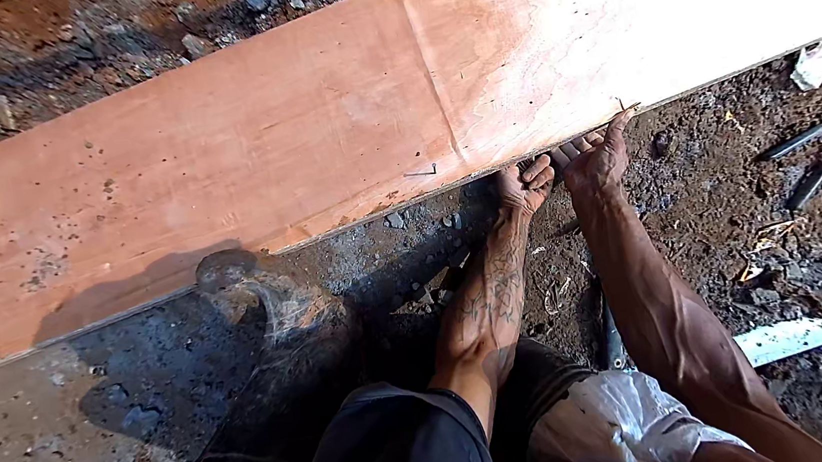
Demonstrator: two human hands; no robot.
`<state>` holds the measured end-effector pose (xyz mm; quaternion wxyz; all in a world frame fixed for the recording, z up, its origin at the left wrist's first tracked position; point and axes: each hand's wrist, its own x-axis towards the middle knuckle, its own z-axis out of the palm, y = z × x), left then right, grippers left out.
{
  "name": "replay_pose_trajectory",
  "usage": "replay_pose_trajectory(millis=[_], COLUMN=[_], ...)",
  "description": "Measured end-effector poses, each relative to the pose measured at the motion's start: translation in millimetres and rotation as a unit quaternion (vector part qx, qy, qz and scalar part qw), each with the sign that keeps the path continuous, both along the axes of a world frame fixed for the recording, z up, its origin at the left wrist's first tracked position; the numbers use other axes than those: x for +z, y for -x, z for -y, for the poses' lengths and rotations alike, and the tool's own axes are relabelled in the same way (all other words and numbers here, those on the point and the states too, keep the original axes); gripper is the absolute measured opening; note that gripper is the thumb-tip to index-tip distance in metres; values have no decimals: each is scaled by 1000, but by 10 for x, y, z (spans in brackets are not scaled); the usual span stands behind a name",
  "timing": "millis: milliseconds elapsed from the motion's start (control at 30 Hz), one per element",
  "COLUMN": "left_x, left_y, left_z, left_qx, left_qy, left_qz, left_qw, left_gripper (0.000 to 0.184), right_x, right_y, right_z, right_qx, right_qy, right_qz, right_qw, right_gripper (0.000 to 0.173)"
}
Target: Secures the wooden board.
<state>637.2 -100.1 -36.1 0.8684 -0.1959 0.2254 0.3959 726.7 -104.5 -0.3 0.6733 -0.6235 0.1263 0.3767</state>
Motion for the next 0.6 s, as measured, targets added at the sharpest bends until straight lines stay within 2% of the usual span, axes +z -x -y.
replay_pose_trajectory(millis=[300,600], left_x=[47,2], left_y=[-28,105], left_z=[35,-7], left_qx=[24,35], left_qy=[26,53], left_qz=[28,51], left_qw=[999,997], left_gripper=[55,56], right_x=[30,49], right_y=[11,88], right_z=[54,118], right_qx=[18,63], right_qy=[59,84], right_qz=[-16,-18], right_qw=[998,994], right_gripper=[81,74])
